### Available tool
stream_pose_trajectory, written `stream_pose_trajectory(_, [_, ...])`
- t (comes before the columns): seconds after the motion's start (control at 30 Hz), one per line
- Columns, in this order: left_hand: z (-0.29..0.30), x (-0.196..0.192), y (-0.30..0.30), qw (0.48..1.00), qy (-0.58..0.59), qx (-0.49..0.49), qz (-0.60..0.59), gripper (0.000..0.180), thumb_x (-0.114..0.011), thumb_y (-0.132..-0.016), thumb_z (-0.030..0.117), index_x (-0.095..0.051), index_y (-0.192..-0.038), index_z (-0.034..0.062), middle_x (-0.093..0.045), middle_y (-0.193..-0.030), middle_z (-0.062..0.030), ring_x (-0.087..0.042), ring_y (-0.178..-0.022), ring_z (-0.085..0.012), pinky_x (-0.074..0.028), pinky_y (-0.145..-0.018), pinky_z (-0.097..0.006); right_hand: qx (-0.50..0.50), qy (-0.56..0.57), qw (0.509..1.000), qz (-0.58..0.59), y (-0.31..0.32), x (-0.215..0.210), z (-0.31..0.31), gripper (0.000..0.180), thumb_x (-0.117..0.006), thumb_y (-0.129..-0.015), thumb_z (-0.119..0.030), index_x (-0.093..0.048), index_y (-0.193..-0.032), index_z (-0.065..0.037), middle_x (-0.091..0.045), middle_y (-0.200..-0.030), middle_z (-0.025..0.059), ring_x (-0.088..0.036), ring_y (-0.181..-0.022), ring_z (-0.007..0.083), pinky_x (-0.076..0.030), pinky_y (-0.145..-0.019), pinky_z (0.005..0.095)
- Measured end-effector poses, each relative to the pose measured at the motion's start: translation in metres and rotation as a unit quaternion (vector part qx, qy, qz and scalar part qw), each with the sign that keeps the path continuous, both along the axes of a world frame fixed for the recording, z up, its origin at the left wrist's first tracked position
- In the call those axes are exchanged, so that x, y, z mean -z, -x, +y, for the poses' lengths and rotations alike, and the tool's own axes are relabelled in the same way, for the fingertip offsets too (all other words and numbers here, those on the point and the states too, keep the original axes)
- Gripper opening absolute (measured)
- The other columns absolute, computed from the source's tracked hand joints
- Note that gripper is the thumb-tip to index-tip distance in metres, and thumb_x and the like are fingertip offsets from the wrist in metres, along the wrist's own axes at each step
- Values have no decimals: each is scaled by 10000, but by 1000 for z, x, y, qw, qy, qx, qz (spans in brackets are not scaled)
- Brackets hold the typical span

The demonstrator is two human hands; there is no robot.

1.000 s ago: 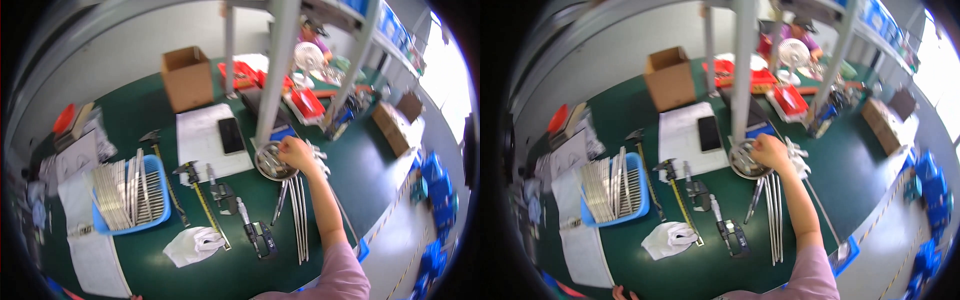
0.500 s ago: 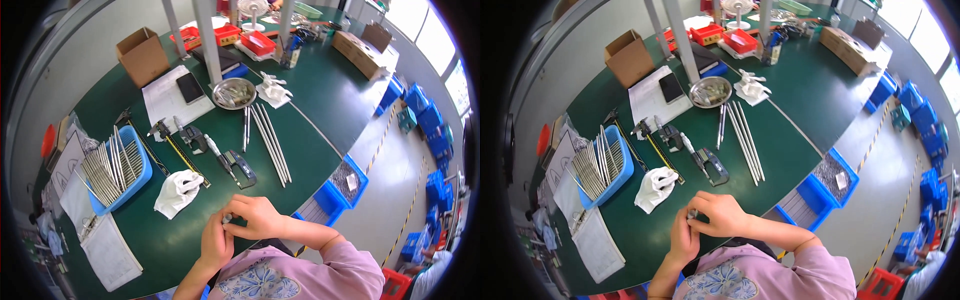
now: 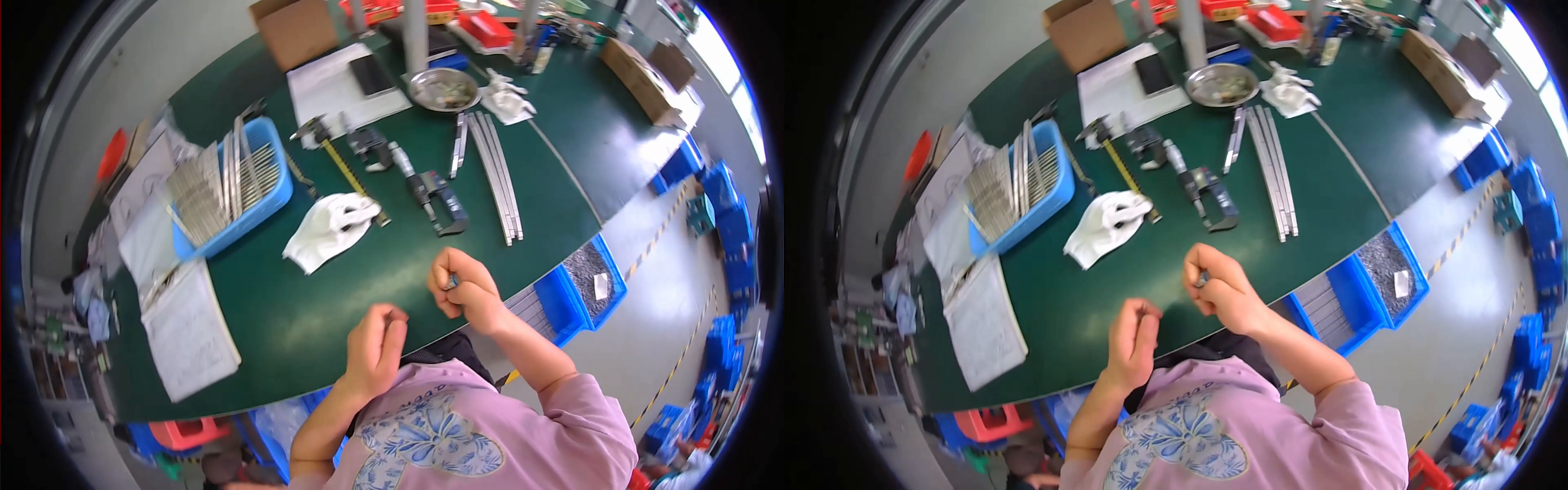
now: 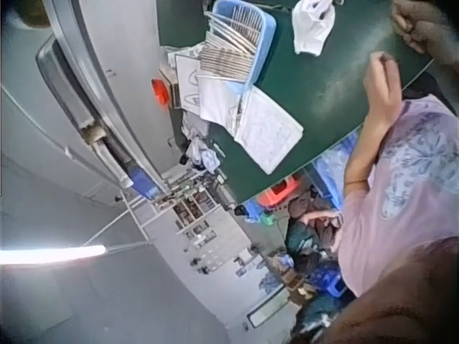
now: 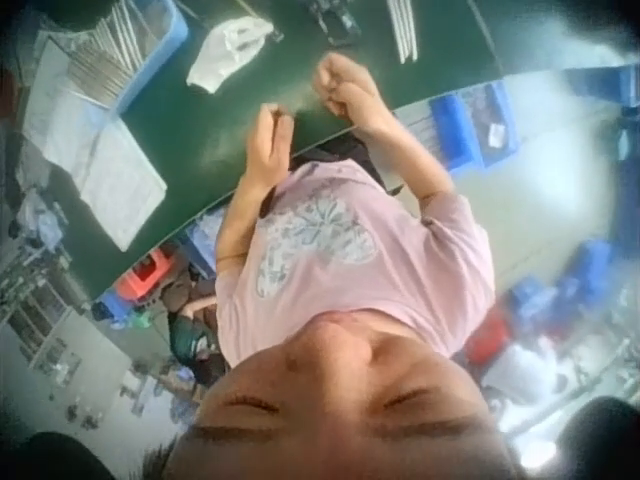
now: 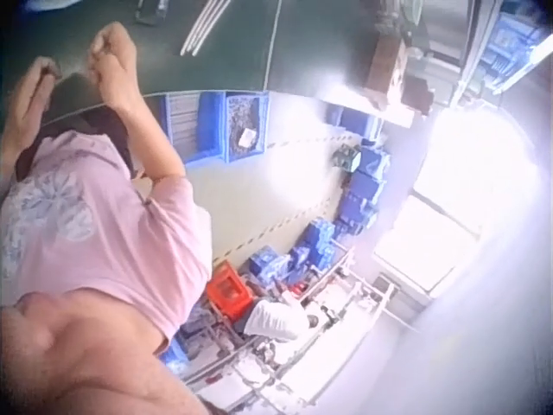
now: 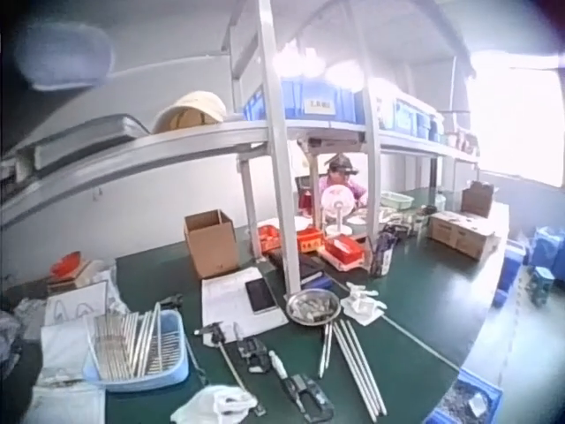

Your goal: Assembling and inspecting small metal components and rods at a workshop table.

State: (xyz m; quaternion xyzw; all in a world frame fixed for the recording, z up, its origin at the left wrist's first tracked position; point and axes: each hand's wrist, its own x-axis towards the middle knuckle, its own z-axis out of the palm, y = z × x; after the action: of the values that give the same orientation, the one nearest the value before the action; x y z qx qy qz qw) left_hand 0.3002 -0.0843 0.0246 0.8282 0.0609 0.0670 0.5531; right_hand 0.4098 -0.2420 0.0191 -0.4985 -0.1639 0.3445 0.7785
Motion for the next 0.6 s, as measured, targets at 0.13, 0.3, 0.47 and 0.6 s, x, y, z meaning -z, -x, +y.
stream_pose_trajectory(0.13, [2, -1, 1, 999, 4, 26, -28, 143, -489, -883, 133, -491, -927, -3, -582, -762, -170, -573, -633, -313, -437, -569, -379, 9, 108, 944, -312, 16, -2, 19, 146, -592, -759, -109, -535, -855, -14, -482, -697, 53, -431, -559, 106, -358, -485, 253])
stream_pose_trajectory(0.3, [1, 7, 3, 994, -73, 69, -45, 160, -494, -873, 140, -497, -932, -9, -586, -779, -189, -571, -670, -368, -440, -585, -417, 85, 114, 923, -358, 28, 11, 23, 63, -625, -773, -42, -602, -828, -20, -560, -735, 67, -526, -613, 147, -403, -529, 269])
stream_pose_trajectory(0.47, [-15, 4, -14, 987, -81, 131, -44, 177, -489, -881, 162, -508, -930, -7, -589, -777, -192, -569, -676, -385, -440, -582, -430, 134, 49, 893, -428, 22, 16, -3, 186, -619, -747, 0, -660, -928, -10, -554, -681, 72, -526, -560, 169, -403, -490, 275])
stream_pose_trajectory(0.6, [-32, 3, -35, 980, -70, 181, -40, 193, -485, -903, 189, -512, -923, -1, -590, -767, -176, -570, -662, -377, -435, -563, -425, 180, 15, 872, -455, 13, 17, -27, 194, -623, -738, 17, -663, -926, 0, -560, -667, 82, -539, -562, 176, -408, -493, 276])
